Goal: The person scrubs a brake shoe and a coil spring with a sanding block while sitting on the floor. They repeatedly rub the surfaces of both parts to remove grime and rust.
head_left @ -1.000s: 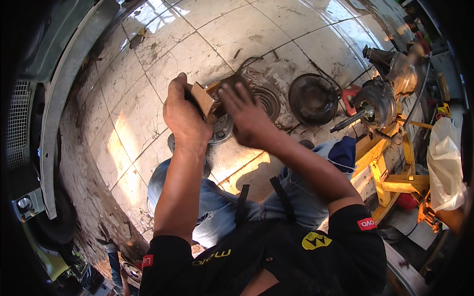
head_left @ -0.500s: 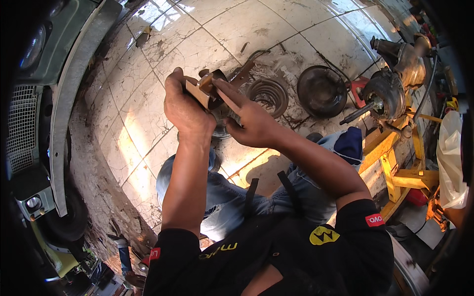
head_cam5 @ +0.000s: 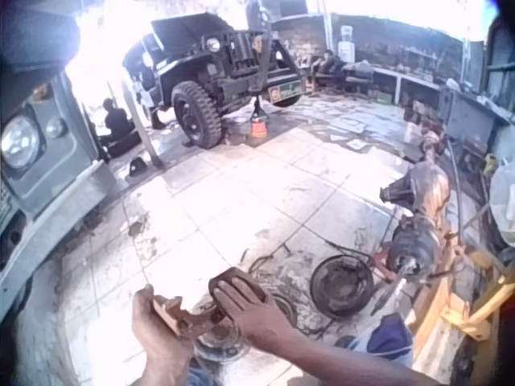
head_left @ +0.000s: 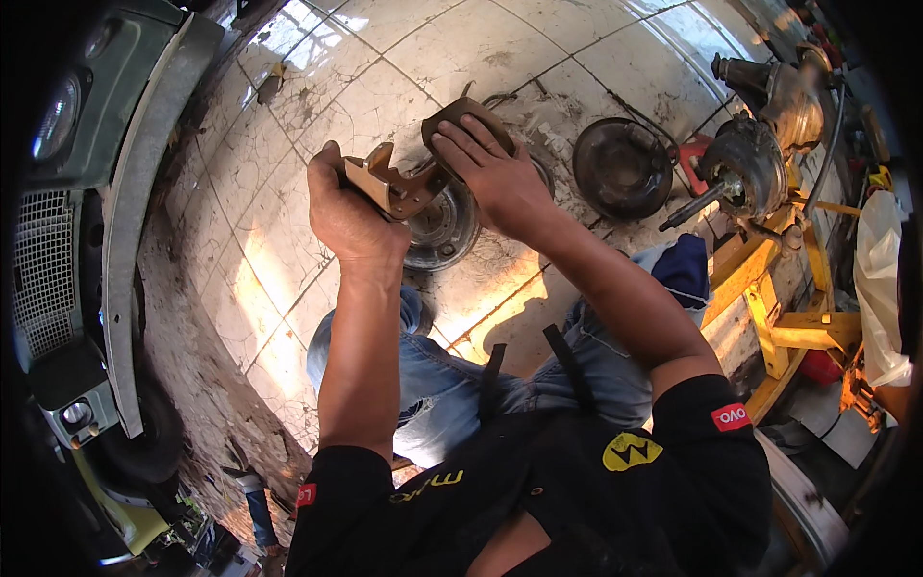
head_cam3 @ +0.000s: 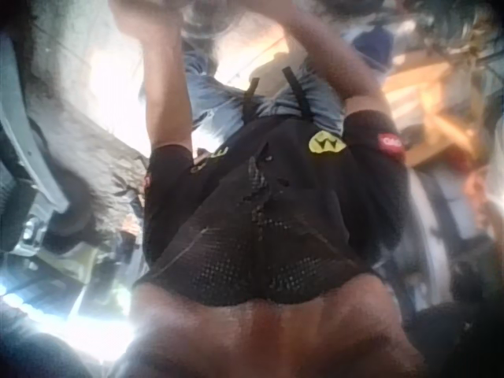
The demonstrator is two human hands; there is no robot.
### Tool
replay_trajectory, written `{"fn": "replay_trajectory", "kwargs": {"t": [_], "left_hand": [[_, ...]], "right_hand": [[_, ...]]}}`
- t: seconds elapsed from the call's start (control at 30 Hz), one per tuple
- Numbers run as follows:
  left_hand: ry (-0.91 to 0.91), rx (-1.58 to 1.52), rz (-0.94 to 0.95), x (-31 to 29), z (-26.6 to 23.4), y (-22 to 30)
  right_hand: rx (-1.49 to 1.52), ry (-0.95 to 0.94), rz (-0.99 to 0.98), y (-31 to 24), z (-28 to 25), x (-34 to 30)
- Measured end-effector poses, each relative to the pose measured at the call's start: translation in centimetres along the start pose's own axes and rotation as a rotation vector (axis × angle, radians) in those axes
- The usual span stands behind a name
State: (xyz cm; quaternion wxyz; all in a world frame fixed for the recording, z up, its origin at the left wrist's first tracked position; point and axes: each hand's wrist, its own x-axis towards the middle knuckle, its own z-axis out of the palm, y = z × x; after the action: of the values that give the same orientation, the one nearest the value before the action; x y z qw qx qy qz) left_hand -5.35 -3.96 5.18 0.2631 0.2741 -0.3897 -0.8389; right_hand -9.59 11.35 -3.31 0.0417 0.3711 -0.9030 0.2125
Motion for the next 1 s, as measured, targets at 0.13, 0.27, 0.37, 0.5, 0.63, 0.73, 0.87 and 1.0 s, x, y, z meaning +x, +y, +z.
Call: {"fn": "replay_trajectory", "kwargs": {"t": [0.13, 0.27, 0.37, 0.5, 0.63, 0.73, 0.87, 1.0], "left_hand": [[0.025, -0.002, -0.01, 0.5, -0.6, -0.3], [-0.034, 0.001, -0.025, 0.2, -1.0, 0.1], [-0.057, 0.001, 0.003, -0.3, -0.9, 0.7], [0.061, 0.031, 0.006, -0.8, 0.0, 0.4], [-0.013, 0.059, -0.01, -0.2, -1.2, 0.4], [-0.004, 0.055, 0.003, -0.5, -0.9, 0.2], [0.078, 0.041, -0.043, -0.9, 0.2, 0.1], [-0.043, 0.05, -0.068, -0.9, -0.7, 0.7]], "right_hand": [[0.403, 0.11, -0.075, -2.9, 1.4, -0.2], [0.447, 0.014, -0.167, -3.0, -0.6, -0.4], [0.044, 0.055, -0.08, -0.5, -0.5, 0.1], [0.378, 0.071, -0.061, -3.6, 0.8, -0.6], [0.217, 0.034, -0.111, -2.0, 0.3, -0.2], [0.218, 0.06, -0.046, -0.3, -0.2, 0.1], [0.537, 0.045, -0.068, -4.0, 1.4, -1.3], [-0.124, 0.02, -0.056, -0.2, -0.2, 0.0]]}}
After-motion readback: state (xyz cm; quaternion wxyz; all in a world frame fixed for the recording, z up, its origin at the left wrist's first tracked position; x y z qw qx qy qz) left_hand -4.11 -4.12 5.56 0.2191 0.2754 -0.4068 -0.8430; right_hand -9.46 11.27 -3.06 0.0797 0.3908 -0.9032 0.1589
